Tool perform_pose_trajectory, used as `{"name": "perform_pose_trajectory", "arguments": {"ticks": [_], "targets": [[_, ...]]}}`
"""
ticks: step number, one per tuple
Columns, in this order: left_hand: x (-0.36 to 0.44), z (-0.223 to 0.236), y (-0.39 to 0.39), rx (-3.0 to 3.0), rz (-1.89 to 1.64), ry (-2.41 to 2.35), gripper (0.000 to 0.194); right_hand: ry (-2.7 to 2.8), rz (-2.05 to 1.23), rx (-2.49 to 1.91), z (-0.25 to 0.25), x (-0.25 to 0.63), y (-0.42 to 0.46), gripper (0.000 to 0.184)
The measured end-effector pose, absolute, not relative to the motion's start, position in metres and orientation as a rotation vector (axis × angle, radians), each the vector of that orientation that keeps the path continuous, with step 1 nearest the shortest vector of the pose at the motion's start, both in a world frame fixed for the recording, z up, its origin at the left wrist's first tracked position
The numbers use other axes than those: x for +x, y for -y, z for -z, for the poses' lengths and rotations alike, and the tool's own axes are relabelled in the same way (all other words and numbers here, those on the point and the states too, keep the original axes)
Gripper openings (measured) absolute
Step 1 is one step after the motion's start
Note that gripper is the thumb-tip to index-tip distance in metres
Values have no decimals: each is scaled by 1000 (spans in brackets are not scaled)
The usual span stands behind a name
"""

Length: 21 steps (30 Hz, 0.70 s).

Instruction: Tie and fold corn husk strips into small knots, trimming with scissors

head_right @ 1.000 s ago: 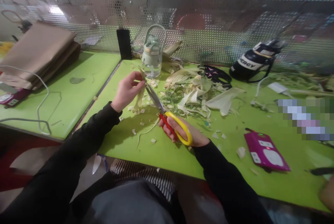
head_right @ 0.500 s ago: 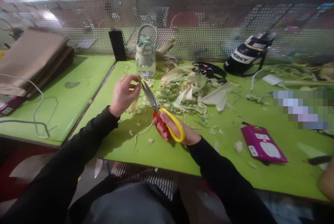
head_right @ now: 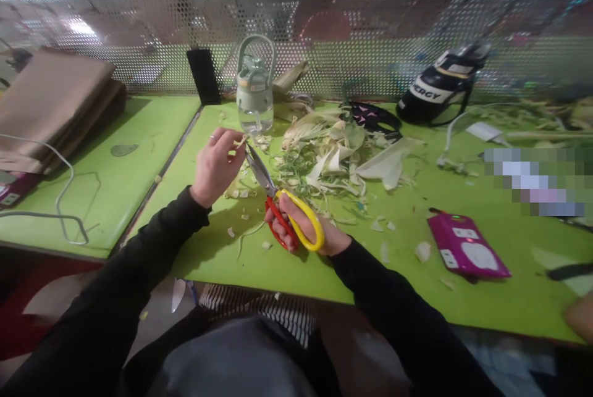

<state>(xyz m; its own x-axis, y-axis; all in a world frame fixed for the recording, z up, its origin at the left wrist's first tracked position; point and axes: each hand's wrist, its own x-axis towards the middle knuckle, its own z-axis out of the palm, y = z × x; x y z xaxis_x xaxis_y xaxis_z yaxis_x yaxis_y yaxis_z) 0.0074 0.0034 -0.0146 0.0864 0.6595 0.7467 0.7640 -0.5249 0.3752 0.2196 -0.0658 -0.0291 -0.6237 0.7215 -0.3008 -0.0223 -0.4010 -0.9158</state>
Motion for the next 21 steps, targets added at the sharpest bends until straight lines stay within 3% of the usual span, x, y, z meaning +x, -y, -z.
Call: {"name": "perform_pose_trajectory", "arguments": {"ticks": [21], "targets": [[9,16,-1,-2264,1477,1534,13,1268,-2040,-1046,25,216,67,68]]}}
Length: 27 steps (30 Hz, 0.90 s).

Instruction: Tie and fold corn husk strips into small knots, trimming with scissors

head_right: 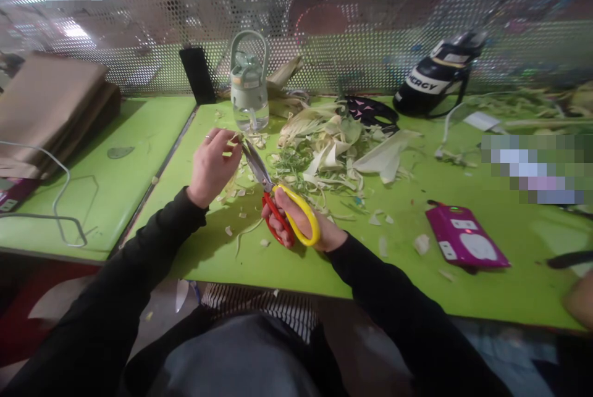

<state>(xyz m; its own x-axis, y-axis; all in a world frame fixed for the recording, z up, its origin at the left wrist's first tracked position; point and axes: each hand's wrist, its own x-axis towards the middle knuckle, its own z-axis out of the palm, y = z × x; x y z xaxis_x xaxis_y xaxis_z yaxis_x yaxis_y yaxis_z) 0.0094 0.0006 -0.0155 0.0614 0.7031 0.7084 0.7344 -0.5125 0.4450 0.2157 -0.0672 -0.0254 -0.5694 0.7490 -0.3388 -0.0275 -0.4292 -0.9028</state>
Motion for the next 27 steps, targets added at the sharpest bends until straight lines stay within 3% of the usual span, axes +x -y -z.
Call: {"name": "perform_pose_trajectory", "arguments": {"ticks": [11,17,21,27], "targets": [[12,9,2,-2331,1644,1689,10,1387,-1887,-1219,19,215,70,65],[0,-9,-4,-2380,2562,2262,7,1763,-1097,-1565,18,238,47,57],[-8,-13,-10,-2372,2748,2403,10,2045,-411,-1864,11,253,36,45],[-10,-20,-8,-2345,3024,2297,7,2289,-190,-1873,17,271,28,36]]}}
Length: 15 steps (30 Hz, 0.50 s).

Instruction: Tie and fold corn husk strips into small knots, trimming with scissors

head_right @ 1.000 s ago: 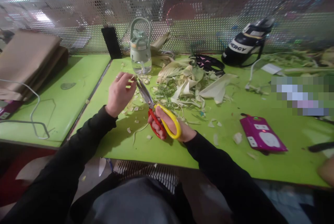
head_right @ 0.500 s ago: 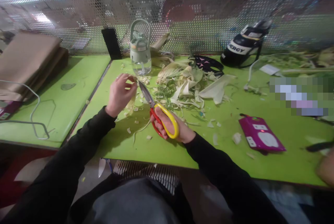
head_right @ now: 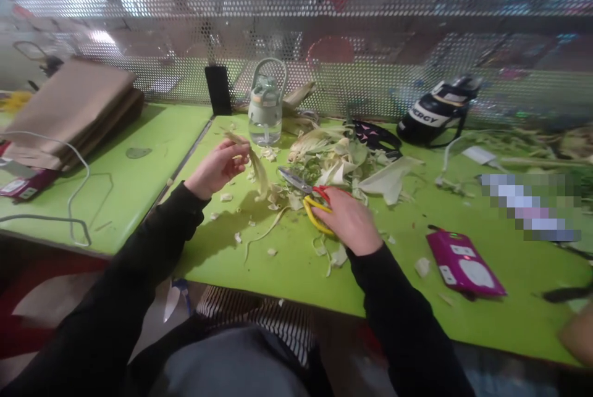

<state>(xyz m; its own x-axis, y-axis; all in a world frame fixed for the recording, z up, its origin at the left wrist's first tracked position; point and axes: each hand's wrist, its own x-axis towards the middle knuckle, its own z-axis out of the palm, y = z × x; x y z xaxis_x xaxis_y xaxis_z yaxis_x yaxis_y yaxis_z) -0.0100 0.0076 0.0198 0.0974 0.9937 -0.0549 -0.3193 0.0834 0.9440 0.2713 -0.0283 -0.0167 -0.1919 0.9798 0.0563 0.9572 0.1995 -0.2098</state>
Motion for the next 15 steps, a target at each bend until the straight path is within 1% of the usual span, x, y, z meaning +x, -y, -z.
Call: {"name": "perform_pose_trajectory", "arguments": {"ticks": [2,4,6,8,9,11,12,13,15], "targets": [[-11,-23,-5,995,-1238,-889,6,2329,-273,-1825,19,279,25,34],[-10,-25,-1,1059,-1251,-826,9,2322,-309,-1766,16,282,25,33],[-8,-24,3,1154,-1282,-764,12,2214,-272,-1683,7,279,30,37],[-3,-22,9,1344,-1294,-689,14,2019,-350,-1594,-5,268,41,46],[0,-19,12,1468,-1288,-661,14,1937,-552,-1556,-10,260,45,50],[9,-14,19,1753,-1252,-667,14,1700,-1154,-1390,-18,242,51,56],[13,-10,22,1902,-1217,-680,13,1554,-1363,-1283,-19,234,51,57],[17,-7,25,2030,-1172,-682,13,1430,-1470,-1197,-18,226,49,53],[23,-1,31,2158,-1112,-691,17,1313,-1508,-1066,-13,215,40,44]]}}
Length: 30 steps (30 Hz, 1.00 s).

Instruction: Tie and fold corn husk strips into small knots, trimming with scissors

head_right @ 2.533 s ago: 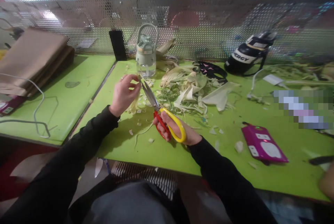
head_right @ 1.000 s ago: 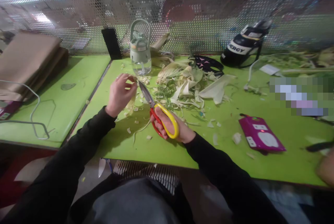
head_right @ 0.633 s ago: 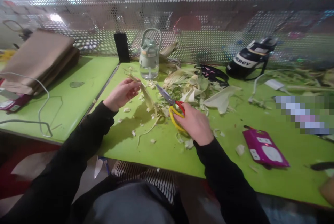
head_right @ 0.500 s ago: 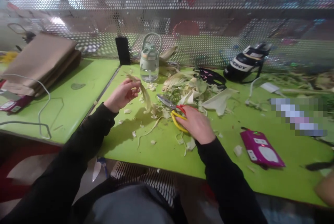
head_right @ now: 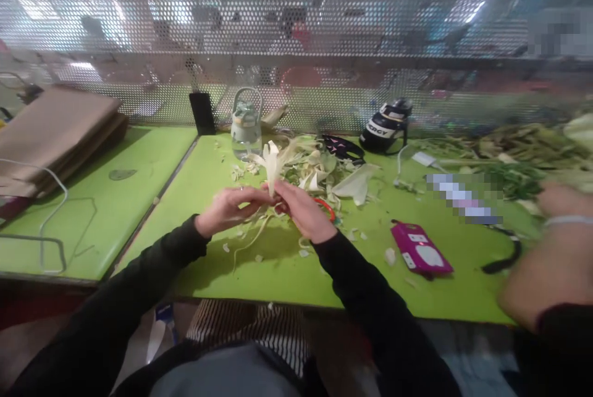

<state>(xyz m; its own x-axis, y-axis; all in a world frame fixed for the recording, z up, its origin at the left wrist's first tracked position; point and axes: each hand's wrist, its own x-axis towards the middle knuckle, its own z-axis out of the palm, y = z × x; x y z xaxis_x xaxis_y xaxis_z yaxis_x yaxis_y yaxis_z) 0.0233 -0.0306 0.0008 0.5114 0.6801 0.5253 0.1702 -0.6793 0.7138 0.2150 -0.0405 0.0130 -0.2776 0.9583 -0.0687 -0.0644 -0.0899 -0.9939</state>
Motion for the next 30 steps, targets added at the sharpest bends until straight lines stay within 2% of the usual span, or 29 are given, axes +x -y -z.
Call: {"name": "perform_pose_trajectory", "arguments": {"ticks": [4,9,13,19,23,30], "targets": [[30,9,33,1762,-1079,-675,11,1241,-1409,-997,1,207,26,35],[30,12,26,1230,-862,-693,27,1296,-1361,-993,6,206,30,28],[28,8,26,1287,-714,-648,23,1297,-1304,-994,10,206,32,28],[27,5,30,1377,-701,-656,13,1398,-1354,-1003,6,205,37,27],[29,10,29,1465,-514,-723,16,1409,-1317,-955,1,206,36,25],[26,5,30,1620,-372,-735,10,1206,-1240,-932,10,210,26,35]]}}
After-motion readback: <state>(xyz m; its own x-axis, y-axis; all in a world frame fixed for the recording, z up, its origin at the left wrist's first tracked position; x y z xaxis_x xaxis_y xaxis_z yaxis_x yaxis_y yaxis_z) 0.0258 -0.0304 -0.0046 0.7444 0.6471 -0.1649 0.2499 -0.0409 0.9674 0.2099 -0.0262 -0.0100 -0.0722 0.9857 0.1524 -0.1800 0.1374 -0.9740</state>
